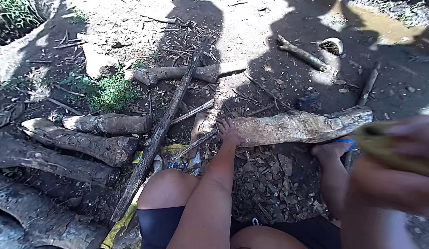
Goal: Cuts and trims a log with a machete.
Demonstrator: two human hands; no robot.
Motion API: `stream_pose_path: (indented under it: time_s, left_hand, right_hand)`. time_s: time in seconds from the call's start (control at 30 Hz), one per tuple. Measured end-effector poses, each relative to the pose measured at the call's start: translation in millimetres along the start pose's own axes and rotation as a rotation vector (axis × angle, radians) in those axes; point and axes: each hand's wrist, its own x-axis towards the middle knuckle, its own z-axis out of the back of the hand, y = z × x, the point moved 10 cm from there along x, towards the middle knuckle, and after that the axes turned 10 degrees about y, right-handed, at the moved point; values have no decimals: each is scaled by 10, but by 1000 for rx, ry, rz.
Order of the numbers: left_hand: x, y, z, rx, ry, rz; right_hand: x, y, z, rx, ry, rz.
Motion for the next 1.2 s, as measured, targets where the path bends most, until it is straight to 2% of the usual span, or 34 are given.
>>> stream_pose_path:
  time_s: [0.07,0.13,0.17,0.23,0.3,0.4,0.53,0.73,1.07,1.2]
  left_hand:
    - [-9,32,4,-4,3,-3]
    - [-48,23,18,-6,-7,-10]
    - [-49,12,63,3,-13,-3]
    - [-48,35,91,22,0,10]
    - [-50,-23,-52,29,-1,3]
    - [-125,-155,-36,-11,-18,-35]
    - [-149,47,61,-95,-57,-11]
    - [-169,25,61,-149,-26,-10]
    - [-160,23,82,-86,25,-31]
    - [-186,27,100,-44,34,-39]
  right_hand:
    - [-1272,-1270,-337,-333,153,-550]
    - [-2545,-2284,-366,-431,368,-1159]
    - [-2885,-2547,-360,-431,438,-1356]
    - [-3124,-2645,-357,-409,500,-1518]
    - [-3147,-2574,-235,-387,488,-1530]
    - [-3083,-2526,-222,-342,465,-1448]
    - [-3021,-2412,-455,-320,546,-1439]
    - [-3070,-2433,-411,-272,462,-1404]
    - [-3194,-2528,-352,-238,350,-1520]
    - [-3189,-2561,-348,-257,397,-1502]
